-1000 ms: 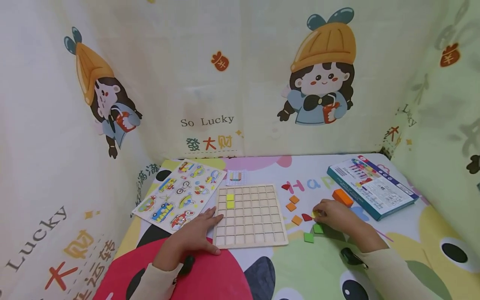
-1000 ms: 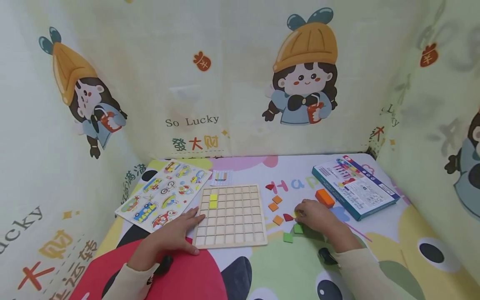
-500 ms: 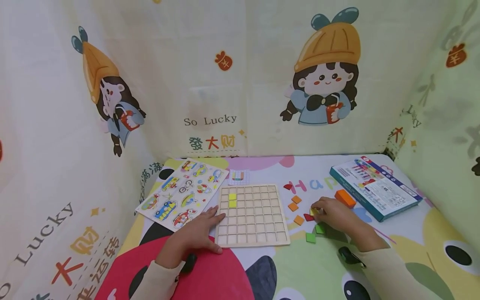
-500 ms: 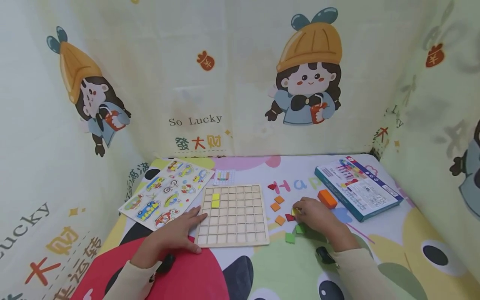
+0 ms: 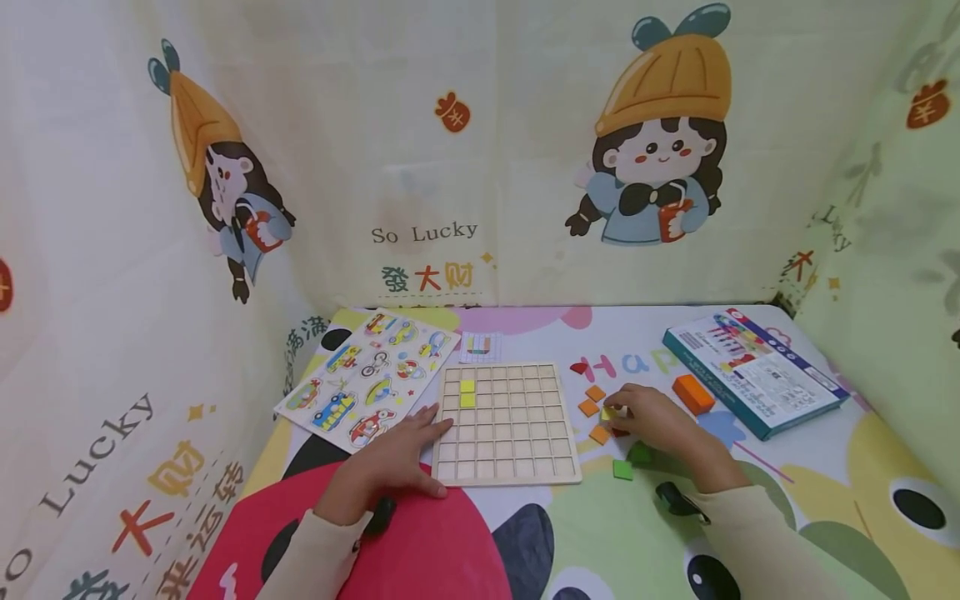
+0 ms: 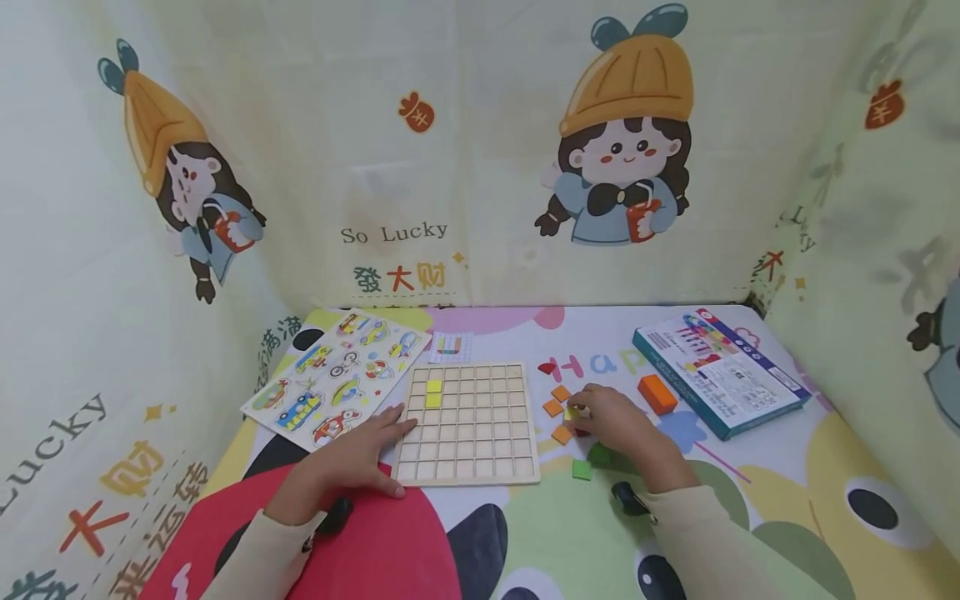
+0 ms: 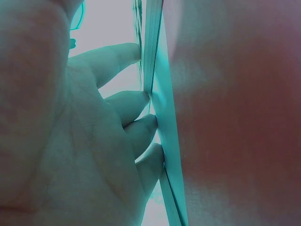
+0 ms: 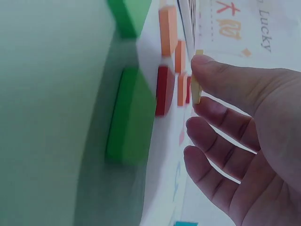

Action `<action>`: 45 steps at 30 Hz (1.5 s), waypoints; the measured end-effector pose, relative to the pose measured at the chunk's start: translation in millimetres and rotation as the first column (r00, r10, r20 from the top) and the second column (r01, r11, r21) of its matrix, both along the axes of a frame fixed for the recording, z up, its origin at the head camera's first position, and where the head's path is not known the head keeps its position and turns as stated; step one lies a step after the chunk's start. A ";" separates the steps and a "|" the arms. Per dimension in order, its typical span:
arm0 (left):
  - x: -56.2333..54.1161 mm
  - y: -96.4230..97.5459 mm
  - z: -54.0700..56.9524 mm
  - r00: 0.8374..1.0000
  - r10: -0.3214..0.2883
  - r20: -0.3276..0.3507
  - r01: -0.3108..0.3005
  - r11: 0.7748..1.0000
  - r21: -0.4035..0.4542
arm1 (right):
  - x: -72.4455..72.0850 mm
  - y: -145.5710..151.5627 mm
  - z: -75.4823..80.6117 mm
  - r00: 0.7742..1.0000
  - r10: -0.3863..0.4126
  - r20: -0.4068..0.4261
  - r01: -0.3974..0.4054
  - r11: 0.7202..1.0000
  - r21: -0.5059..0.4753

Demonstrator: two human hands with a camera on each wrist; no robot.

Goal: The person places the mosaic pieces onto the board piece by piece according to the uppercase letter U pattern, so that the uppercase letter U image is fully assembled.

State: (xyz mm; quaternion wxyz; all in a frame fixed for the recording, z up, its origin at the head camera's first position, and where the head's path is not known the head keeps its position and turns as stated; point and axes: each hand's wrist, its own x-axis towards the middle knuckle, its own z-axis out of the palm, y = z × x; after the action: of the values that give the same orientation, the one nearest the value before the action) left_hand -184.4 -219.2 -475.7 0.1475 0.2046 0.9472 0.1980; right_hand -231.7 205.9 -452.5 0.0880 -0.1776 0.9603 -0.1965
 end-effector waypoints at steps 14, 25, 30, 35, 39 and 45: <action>-1.2 -0.2 -0.7 1.000 -0.008 -0.002 0.008 1.000 -0.004 | -6.1 -26.6 -2.9 0.995 0.070 -0.072 -0.073 0.996 -0.044; -0.8 1.4 2.9 1.000 0.006 -0.012 -0.006 1.000 -0.011 | -7.6 -45.0 -6.4 0.985 0.118 -0.123 -0.126 0.990 -0.062; -0.2 0.9 2.4 1.000 0.008 -0.003 -0.008 1.000 -0.008 | -8.6 -57.3 -10.3 0.974 0.164 -0.158 -0.178 0.981 -0.080; 0.7 0.7 2.9 1.000 0.008 -0.004 -0.008 1.000 -0.005 | -7.2 -70.0 -11.4 0.976 0.166 -0.138 -0.179 0.980 -0.090; 1.6 1.1 4.1 1.000 0.009 -0.003 -0.009 1.000 -0.003 | -2.8 -82.0 -9.5 0.977 0.176 -0.118 -0.188 0.977 -0.105; 2.2 2.2 5.9 1.000 0.008 0.000 -0.008 1.000 -0.001 | -0.6 -99.0 -8.5 0.956 0.250 -0.154 -0.263 0.963 -0.066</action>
State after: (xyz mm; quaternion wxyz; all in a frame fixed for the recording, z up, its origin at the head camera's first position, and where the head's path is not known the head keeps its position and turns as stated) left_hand -182.2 -217.0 -469.8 0.1468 0.2007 0.9481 0.1982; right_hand -232.3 106.9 -461.0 0.0354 -0.3182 0.9235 -0.2112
